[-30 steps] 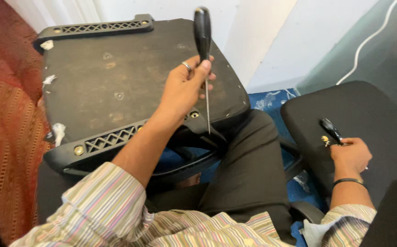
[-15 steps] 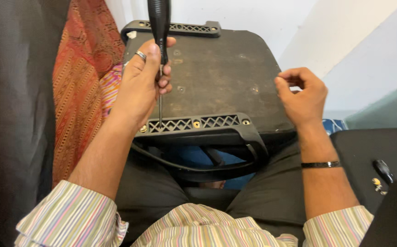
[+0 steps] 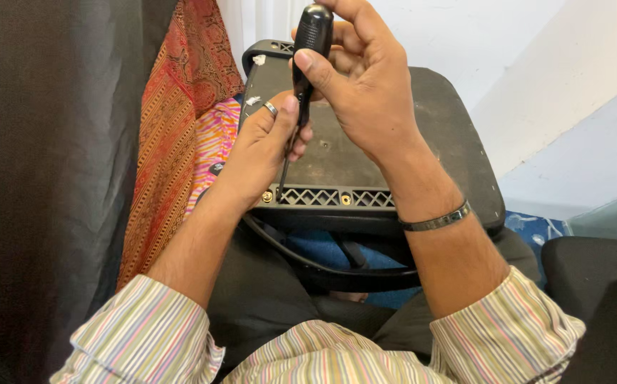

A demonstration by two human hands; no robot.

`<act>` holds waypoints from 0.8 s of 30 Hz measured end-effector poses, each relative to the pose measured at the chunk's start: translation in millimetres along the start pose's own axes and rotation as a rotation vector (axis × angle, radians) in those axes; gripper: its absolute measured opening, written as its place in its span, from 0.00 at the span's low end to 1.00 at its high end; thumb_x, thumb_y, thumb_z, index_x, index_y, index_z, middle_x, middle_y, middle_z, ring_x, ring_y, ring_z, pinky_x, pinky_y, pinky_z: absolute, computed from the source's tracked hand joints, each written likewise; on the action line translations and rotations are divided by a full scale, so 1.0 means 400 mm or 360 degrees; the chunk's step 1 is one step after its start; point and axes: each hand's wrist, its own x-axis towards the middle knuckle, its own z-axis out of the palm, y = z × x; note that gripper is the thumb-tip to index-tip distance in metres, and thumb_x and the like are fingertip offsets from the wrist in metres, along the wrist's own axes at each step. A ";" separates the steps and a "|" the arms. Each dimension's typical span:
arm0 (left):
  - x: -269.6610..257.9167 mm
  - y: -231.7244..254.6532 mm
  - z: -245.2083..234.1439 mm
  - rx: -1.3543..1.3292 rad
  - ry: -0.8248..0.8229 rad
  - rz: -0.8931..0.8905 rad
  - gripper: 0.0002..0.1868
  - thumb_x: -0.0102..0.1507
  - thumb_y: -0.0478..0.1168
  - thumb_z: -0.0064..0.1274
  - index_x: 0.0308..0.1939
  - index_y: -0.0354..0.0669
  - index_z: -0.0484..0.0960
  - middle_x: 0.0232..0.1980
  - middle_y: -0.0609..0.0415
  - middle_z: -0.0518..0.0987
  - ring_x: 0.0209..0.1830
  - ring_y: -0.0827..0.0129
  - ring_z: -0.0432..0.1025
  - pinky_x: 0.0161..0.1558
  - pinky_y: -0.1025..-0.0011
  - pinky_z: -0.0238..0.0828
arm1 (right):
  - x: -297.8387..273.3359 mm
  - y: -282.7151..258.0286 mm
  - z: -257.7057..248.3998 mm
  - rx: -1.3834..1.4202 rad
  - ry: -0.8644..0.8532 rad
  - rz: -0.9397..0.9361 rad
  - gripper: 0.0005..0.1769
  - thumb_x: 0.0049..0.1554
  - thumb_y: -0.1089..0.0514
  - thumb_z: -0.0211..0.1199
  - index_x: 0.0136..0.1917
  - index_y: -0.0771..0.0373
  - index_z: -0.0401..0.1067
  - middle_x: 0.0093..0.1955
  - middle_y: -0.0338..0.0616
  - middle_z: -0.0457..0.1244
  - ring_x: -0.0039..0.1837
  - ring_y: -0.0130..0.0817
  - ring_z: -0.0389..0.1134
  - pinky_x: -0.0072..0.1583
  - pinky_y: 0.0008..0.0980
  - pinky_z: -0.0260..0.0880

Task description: The person uses a screwdriver to remove screws from a plastic frame attached to an overturned chair seat. They unscrew multiple fasteners, place the screws on a nearby surface, and detach the frame from the seat.

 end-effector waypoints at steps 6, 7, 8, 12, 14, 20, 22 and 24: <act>-0.125 -0.017 -0.046 0.0543 0.0171 -0.0145 0.19 0.71 0.38 0.47 0.65 0.37 0.77 0.52 0.53 0.85 0.52 0.76 0.78 0.57 0.76 0.72 | 0.013 0.003 0.026 0.0057 0.0007 -0.0119 0.24 0.69 0.68 0.65 0.73 0.67 0.60 0.61 0.49 0.66 0.58 0.30 0.72 0.59 0.29 0.79; -0.146 -0.026 -0.048 0.0600 0.0262 -0.0236 0.18 0.70 0.37 0.47 0.63 0.36 0.79 0.50 0.53 0.87 0.51 0.76 0.79 0.57 0.76 0.73 | 0.012 0.006 0.031 0.0075 -0.0012 -0.0112 0.24 0.70 0.68 0.65 0.75 0.67 0.60 0.61 0.49 0.67 0.57 0.30 0.72 0.60 0.30 0.80; -0.161 -0.036 -0.046 0.0657 0.0324 -0.0245 0.18 0.70 0.37 0.48 0.62 0.37 0.80 0.49 0.53 0.87 0.49 0.77 0.79 0.55 0.77 0.74 | 0.010 0.007 0.036 0.0093 -0.0030 -0.0105 0.24 0.71 0.68 0.65 0.76 0.67 0.60 0.61 0.50 0.67 0.57 0.30 0.73 0.60 0.30 0.81; -0.174 -0.047 -0.040 0.0862 0.0472 -0.0210 0.16 0.70 0.39 0.48 0.57 0.39 0.83 0.44 0.54 0.87 0.45 0.78 0.81 0.50 0.78 0.75 | 0.018 -0.001 0.047 0.0066 -0.0042 -0.0111 0.23 0.69 0.67 0.64 0.72 0.67 0.59 0.62 0.49 0.66 0.58 0.29 0.72 0.62 0.32 0.82; -0.172 -0.048 -0.032 0.0940 0.0478 -0.0168 0.15 0.69 0.40 0.49 0.56 0.39 0.84 0.42 0.53 0.88 0.44 0.77 0.81 0.49 0.77 0.75 | 0.015 -0.003 0.043 0.0046 -0.0073 -0.0132 0.22 0.71 0.67 0.65 0.73 0.67 0.59 0.62 0.50 0.66 0.59 0.29 0.72 0.62 0.31 0.80; -0.180 -0.033 -0.018 0.1129 0.0523 -0.0059 0.13 0.69 0.40 0.49 0.52 0.40 0.84 0.38 0.55 0.88 0.41 0.77 0.82 0.46 0.76 0.75 | 0.000 -0.002 0.053 0.0062 -0.0093 -0.0135 0.24 0.72 0.67 0.64 0.76 0.67 0.58 0.63 0.50 0.66 0.60 0.30 0.73 0.64 0.29 0.79; -0.182 -0.031 -0.017 0.1171 0.0508 0.0004 0.12 0.69 0.40 0.49 0.52 0.40 0.84 0.37 0.55 0.87 0.40 0.78 0.82 0.46 0.76 0.75 | -0.002 0.001 0.062 0.0094 -0.0087 -0.0127 0.24 0.73 0.67 0.64 0.76 0.66 0.58 0.63 0.50 0.66 0.60 0.30 0.73 0.64 0.29 0.79; -0.181 -0.032 -0.016 0.1141 0.0490 0.0060 0.12 0.70 0.39 0.48 0.52 0.39 0.84 0.37 0.55 0.87 0.39 0.77 0.81 0.45 0.76 0.76 | -0.002 0.006 0.066 0.0083 -0.0078 -0.0158 0.24 0.73 0.67 0.64 0.76 0.66 0.58 0.63 0.49 0.66 0.60 0.30 0.73 0.64 0.29 0.79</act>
